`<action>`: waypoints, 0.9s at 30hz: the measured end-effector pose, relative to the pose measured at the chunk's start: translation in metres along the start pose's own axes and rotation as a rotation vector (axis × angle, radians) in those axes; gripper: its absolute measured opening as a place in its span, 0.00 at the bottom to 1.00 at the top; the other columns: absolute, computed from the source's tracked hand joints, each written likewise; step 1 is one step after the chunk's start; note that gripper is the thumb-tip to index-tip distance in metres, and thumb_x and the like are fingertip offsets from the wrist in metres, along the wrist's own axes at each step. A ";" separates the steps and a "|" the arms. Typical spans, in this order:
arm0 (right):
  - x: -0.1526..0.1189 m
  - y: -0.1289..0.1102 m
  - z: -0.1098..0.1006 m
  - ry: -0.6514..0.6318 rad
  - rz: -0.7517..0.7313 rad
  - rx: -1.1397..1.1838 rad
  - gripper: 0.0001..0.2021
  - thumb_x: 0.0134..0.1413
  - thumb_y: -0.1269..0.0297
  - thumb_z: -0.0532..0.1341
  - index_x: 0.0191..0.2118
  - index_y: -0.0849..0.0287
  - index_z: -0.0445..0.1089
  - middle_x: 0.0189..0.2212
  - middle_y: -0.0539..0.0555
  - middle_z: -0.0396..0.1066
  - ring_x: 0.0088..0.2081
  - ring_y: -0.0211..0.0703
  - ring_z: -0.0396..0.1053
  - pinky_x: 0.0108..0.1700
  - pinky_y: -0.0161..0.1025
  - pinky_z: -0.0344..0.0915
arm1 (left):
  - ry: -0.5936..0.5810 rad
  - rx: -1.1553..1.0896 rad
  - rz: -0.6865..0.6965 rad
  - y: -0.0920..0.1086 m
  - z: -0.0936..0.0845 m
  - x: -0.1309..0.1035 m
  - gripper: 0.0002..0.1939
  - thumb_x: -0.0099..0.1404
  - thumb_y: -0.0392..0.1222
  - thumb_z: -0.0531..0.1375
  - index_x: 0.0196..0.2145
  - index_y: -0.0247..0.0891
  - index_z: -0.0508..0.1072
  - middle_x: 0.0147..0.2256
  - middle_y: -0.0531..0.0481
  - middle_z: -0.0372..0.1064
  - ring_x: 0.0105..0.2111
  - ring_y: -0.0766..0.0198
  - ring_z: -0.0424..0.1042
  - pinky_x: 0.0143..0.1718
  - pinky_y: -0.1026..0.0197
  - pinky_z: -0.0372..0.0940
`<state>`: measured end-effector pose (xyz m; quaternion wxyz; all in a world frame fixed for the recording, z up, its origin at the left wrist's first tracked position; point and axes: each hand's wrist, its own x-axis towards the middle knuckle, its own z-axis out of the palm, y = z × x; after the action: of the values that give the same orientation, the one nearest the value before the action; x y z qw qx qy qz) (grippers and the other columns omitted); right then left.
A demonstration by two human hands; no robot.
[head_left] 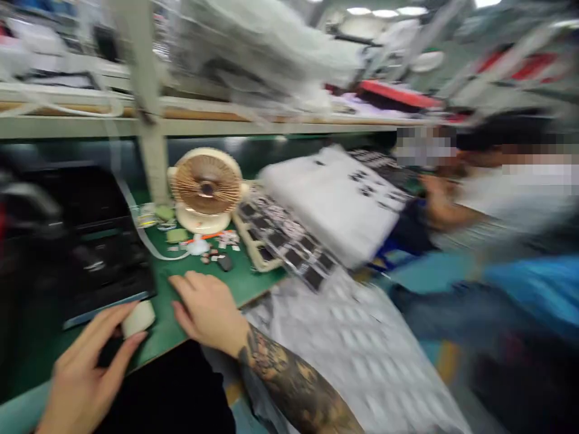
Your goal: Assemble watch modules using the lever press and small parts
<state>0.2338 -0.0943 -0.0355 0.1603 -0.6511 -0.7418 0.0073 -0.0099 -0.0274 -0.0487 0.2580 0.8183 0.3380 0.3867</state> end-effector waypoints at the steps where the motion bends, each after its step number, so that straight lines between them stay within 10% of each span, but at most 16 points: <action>1: -0.002 0.003 0.004 0.080 0.028 0.013 0.16 0.75 0.58 0.62 0.62 0.57 0.71 0.45 0.54 0.78 0.43 0.49 0.77 0.44 0.47 0.73 | 0.000 -0.019 -0.046 0.002 -0.003 -0.004 0.17 0.77 0.51 0.70 0.61 0.57 0.81 0.55 0.53 0.84 0.47 0.51 0.85 0.45 0.53 0.80; 12: 0.003 0.024 0.031 0.329 -0.084 0.040 0.18 0.81 0.50 0.57 0.62 0.55 0.74 0.39 0.54 0.77 0.36 0.48 0.78 0.40 0.45 0.72 | 0.170 -0.802 -0.628 -0.002 -0.018 -0.001 0.25 0.67 0.42 0.77 0.59 0.36 0.81 0.48 0.38 0.87 0.48 0.51 0.87 0.53 0.55 0.79; 22: 0.000 0.014 0.019 0.257 0.004 0.209 0.14 0.77 0.59 0.63 0.62 0.55 0.73 0.40 0.53 0.76 0.37 0.44 0.74 0.40 0.42 0.71 | 0.234 -0.869 -0.676 -0.004 -0.021 -0.002 0.23 0.66 0.41 0.79 0.56 0.32 0.85 0.36 0.43 0.87 0.32 0.58 0.85 0.34 0.62 0.78; 27: 0.001 0.008 0.018 0.306 0.053 0.245 0.11 0.76 0.65 0.63 0.59 0.56 0.75 0.38 0.52 0.75 0.36 0.43 0.73 0.41 0.41 0.71 | 0.119 -0.701 -0.616 -0.001 -0.025 -0.001 0.20 0.71 0.45 0.76 0.57 0.38 0.85 0.46 0.43 0.88 0.43 0.55 0.88 0.46 0.59 0.82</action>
<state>0.2375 -0.0886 -0.0539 0.3493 -0.6394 -0.6849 0.0028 -0.0309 -0.0238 -0.0357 0.6019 0.5198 0.4282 0.4291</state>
